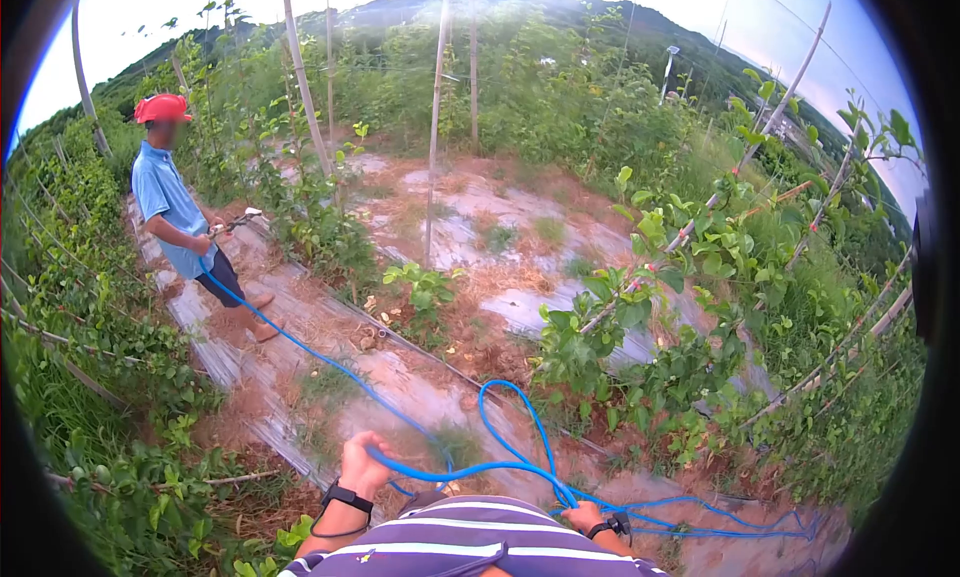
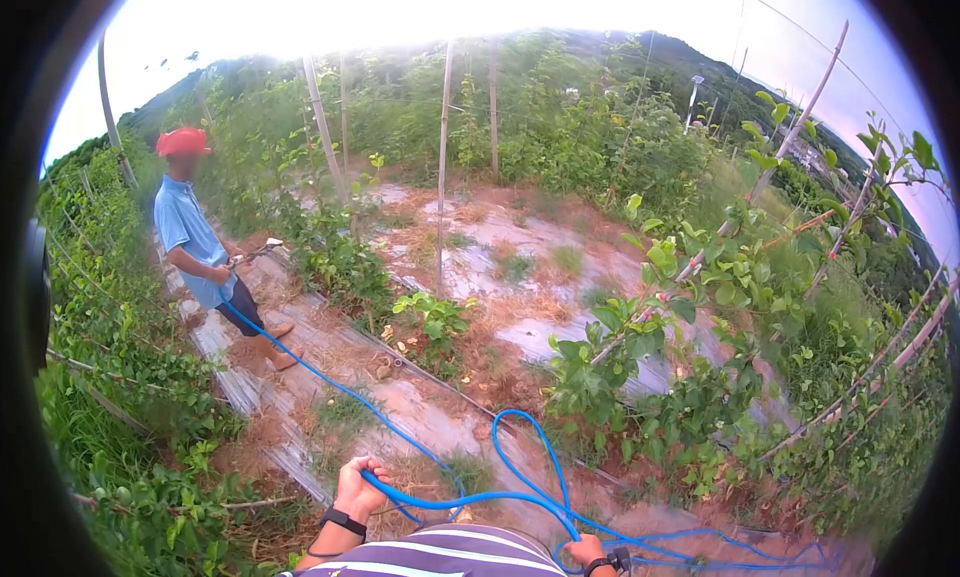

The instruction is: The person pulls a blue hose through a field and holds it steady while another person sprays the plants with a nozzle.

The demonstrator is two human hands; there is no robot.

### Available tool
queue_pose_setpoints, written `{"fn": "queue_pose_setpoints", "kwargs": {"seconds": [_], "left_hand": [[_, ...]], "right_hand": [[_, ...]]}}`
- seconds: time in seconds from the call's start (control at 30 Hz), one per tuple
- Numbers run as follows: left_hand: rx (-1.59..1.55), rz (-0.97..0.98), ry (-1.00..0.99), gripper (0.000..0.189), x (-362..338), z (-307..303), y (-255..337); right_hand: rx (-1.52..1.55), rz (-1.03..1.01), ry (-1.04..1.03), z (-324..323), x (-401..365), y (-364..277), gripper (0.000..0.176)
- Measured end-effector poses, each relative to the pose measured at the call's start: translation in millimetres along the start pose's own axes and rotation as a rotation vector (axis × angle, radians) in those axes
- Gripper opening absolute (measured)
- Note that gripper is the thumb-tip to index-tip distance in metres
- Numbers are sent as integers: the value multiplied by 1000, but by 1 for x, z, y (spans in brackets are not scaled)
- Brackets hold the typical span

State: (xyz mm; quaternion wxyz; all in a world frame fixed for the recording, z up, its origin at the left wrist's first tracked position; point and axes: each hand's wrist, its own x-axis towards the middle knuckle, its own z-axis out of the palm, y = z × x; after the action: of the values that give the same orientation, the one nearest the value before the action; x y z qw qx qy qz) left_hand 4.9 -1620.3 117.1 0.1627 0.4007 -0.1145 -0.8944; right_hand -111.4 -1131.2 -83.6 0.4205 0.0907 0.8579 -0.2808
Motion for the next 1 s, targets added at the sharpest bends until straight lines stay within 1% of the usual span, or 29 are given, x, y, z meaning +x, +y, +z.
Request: {"fn": "queue_pose_setpoints", "kwargs": {"seconds": [0.03,0.07,0.17,0.27,0.33,0.43,0.5,0.63,0.67,0.7,0.73,0.8,0.87,0.93,1.0], "left_hand": [[25,21,25,13,-3,4,-4],[30,20,30,13,-8,9,-9],[60,43,61,14,-15,17,-23],[47,22,26,14,-20,12,-34],[55,21,27,14,-25,12,-39],[62,32,40,14,-40,23,-48],[62,45,54,14,-48,25,-53],[56,41,5,15,-54,19,-56],[56,42,-6,15,-55,18,-57],[55,44,-7,15,-56,17,-57],[56,48,-12,15,-57,15,-58],[57,52,-16,14,-63,15,-61],[63,82,10,14,-70,18,-65],[62,95,19,15,-78,23,-70],[62,105,29,16,-81,24,-72]], "right_hand": [[35,23,-2,1,5,11,29],[38,28,-7,1,11,22,29],[-41,-9,-27,-1,23,51,31],[-23,47,-44,-9,15,60,31],[-49,31,-39,-10,14,68,31],[-76,-13,-12,-12,12,74,30],[-31,-39,15,-12,6,75,30],[11,-45,-19,-17,0,75,29],[33,-69,-15,-17,0,76,24],[56,-92,-11,-16,3,78,19],[55,-93,-11,-13,13,87,19],[40,-180,56,-7,28,103,20],[55,-158,35,-10,29,108,21],[70,-135,13,-20,15,99,21],[11,-88,-14,-28,3,92,27]]}}
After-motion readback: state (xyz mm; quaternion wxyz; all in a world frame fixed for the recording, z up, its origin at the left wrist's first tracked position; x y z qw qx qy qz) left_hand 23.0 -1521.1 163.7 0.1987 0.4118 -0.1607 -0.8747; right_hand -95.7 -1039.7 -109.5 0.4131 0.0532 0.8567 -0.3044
